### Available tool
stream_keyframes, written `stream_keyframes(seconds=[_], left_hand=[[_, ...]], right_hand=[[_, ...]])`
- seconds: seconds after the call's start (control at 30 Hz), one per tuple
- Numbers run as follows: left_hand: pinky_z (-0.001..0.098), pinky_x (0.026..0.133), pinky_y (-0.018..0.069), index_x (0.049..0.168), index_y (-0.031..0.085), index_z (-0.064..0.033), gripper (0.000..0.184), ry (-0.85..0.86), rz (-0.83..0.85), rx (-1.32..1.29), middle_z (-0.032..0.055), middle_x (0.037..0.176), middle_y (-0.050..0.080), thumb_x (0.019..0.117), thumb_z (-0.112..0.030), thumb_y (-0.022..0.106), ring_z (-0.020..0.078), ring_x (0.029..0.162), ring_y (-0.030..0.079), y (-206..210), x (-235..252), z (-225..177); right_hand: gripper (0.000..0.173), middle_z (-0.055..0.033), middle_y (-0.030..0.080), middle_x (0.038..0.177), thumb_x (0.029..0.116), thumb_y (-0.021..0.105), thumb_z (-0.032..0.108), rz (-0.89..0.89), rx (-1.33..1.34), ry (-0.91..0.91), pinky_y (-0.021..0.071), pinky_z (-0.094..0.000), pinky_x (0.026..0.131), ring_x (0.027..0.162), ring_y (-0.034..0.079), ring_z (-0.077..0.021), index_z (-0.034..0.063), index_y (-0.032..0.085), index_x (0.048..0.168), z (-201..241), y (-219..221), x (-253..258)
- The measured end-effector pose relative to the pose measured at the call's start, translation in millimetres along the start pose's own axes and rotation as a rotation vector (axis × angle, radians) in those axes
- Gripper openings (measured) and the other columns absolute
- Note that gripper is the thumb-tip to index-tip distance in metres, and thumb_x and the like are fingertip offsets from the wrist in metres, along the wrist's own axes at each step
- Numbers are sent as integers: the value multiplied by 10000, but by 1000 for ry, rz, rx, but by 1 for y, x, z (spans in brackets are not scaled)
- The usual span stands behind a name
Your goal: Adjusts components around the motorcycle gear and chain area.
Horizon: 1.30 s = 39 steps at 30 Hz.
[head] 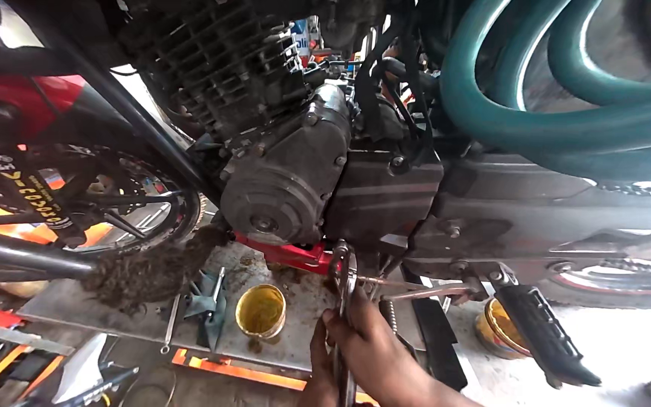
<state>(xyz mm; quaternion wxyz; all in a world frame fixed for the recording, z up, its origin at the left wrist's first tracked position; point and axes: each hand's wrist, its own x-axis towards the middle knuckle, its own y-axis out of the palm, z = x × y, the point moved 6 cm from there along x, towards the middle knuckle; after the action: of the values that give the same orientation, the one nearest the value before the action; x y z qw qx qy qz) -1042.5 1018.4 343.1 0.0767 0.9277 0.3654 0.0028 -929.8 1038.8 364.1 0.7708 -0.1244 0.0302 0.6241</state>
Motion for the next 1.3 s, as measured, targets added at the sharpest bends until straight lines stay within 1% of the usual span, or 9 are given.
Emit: stream_keyframes(seconds=[0.17,0.27,0.43,0.67,0.8,1.03,1.1,1.23,1.3], left_hand=[[476,931,562,1599,-23,45,991,34,28,546,227,1328,598,907,-184,649,231,1101,671,-29,5,18],[513,969,543,1599,23,69,984,49,7,801,234,1287,644,955,-327,652,297,1117,682,-42,15,30],[473,951,555,1590,106,98,901,169,-43,1002,228,1277,660,951,-275,620,303,1075,703,-58,34,52],[422,833,596,1585,-44,81,1112,89,-30,635,193,1163,654,885,-266,748,199,929,692,-29,10,24],[363,916,588,1578,-47,86,1157,117,-56,402,229,1312,592,847,-216,798,153,1086,671,-3,5,0],[285,860,567,1568,-39,110,1176,132,-84,307,217,1320,526,891,-421,762,111,1061,620,0,4,-2],[318,930,559,1570,-48,110,1162,120,-70,305,227,1311,570,909,-422,746,112,1081,637,-3,3,2],[250,694,566,1556,-114,77,1072,109,-2,9,161,1319,516,910,-113,720,65,863,629,3,4,0],[273,724,582,1560,-119,69,1054,100,22,53,189,1383,478,891,-38,689,80,921,644,1,6,6]], right_hand=[[505,-66,646,987,1030,523,221,-169,45,-189,585,-308,806,854,671,-121,-23,360,1442,-25,14,11],[558,-91,655,1046,1030,520,241,-262,0,-271,578,-319,885,958,674,-130,-61,339,1463,-38,21,19],[579,-145,654,1142,1037,523,236,-366,-53,-373,525,-316,1010,1080,646,-155,-118,352,1462,-54,27,30],[449,-19,676,989,1038,533,247,-129,32,-174,602,-310,773,867,688,-114,14,428,1407,-32,12,6],[348,-17,653,967,1015,548,164,56,88,-21,581,-287,734,835,670,-108,48,448,1327,-5,-4,-7],[254,-24,623,906,1032,529,180,107,40,23,560,-274,617,705,637,-110,76,481,1260,0,-11,-4],[290,-12,615,894,1010,534,198,77,-49,-29,561,-282,671,748,642,-102,76,476,1266,-2,-9,0],[372,-24,623,958,996,538,187,38,-53,-67,561,-283,773,846,654,-96,60,457,1336,-1,-6,0],[393,-46,632,1006,1001,531,187,-5,-43,-88,569,-296,800,881,663,-106,40,442,1355,-6,-4,2]])
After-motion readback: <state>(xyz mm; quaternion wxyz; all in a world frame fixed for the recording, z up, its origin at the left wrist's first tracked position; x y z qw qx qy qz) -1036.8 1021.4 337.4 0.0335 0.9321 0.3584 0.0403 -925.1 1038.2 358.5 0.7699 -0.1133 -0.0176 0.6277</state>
